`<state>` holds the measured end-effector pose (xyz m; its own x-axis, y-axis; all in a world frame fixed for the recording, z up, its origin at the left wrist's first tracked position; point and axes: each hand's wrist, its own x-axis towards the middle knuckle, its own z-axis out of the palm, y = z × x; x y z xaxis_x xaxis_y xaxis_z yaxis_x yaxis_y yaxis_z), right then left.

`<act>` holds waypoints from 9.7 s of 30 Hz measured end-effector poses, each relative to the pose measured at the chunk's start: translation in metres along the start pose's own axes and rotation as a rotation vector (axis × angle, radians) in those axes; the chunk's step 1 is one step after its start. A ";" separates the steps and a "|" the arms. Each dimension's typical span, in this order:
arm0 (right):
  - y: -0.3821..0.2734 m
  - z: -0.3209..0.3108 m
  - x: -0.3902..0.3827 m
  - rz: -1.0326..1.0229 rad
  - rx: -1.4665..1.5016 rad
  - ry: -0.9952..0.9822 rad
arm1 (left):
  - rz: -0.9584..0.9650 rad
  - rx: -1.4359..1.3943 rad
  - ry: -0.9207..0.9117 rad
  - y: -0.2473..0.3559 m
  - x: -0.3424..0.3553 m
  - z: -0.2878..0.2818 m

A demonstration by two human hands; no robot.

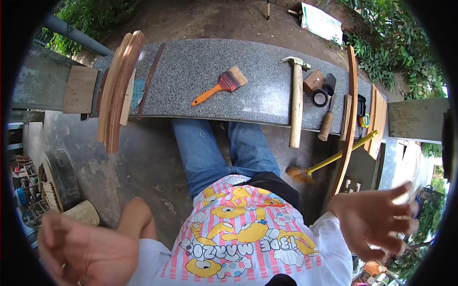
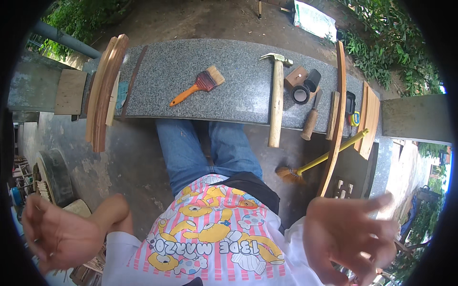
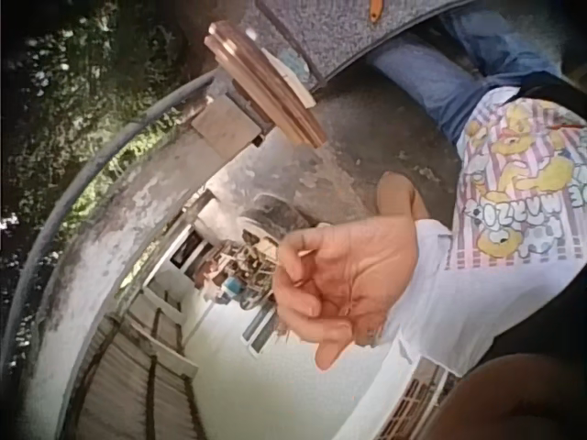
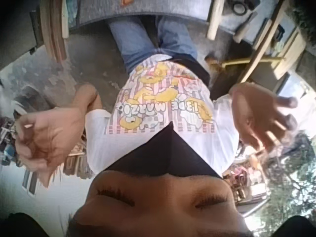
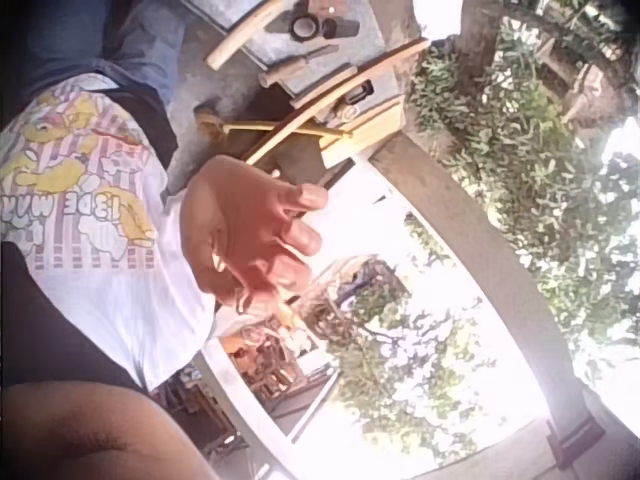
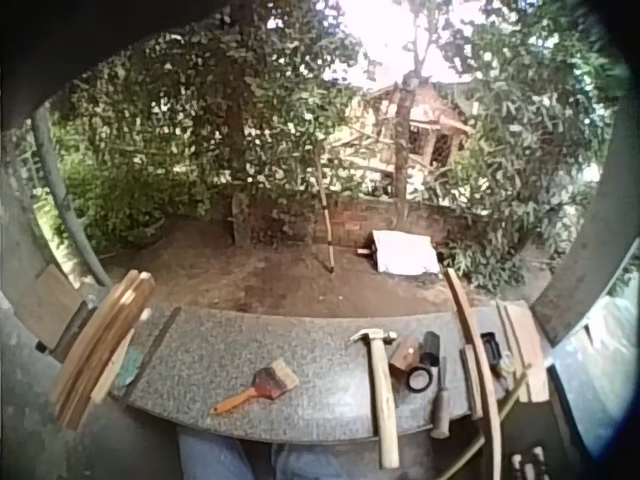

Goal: The person cuts into a piece of wood with a saw blade and then carves the wood using a chisel over a wooden board.

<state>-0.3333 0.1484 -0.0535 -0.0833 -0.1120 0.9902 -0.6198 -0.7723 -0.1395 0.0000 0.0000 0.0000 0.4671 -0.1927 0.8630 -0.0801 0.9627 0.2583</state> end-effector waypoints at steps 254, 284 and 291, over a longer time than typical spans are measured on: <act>0.011 0.056 -0.167 1.246 0.052 -1.144 | -0.788 0.482 -0.897 -0.218 -0.296 -0.047; 0.105 -0.173 -0.255 1.146 -1.551 -0.400 | -0.749 0.492 -0.889 -0.247 -0.329 -0.038; 0.105 -0.185 -0.259 1.157 -1.535 -0.476 | -0.784 0.503 -0.882 -0.246 -0.330 -0.036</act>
<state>-0.5206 0.2120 -0.3238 -0.8524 -0.4069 0.3283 -0.4887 0.8432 -0.2239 -0.1022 -0.1669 -0.3640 -0.1831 -0.9186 0.3503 -0.4621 0.3949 0.7941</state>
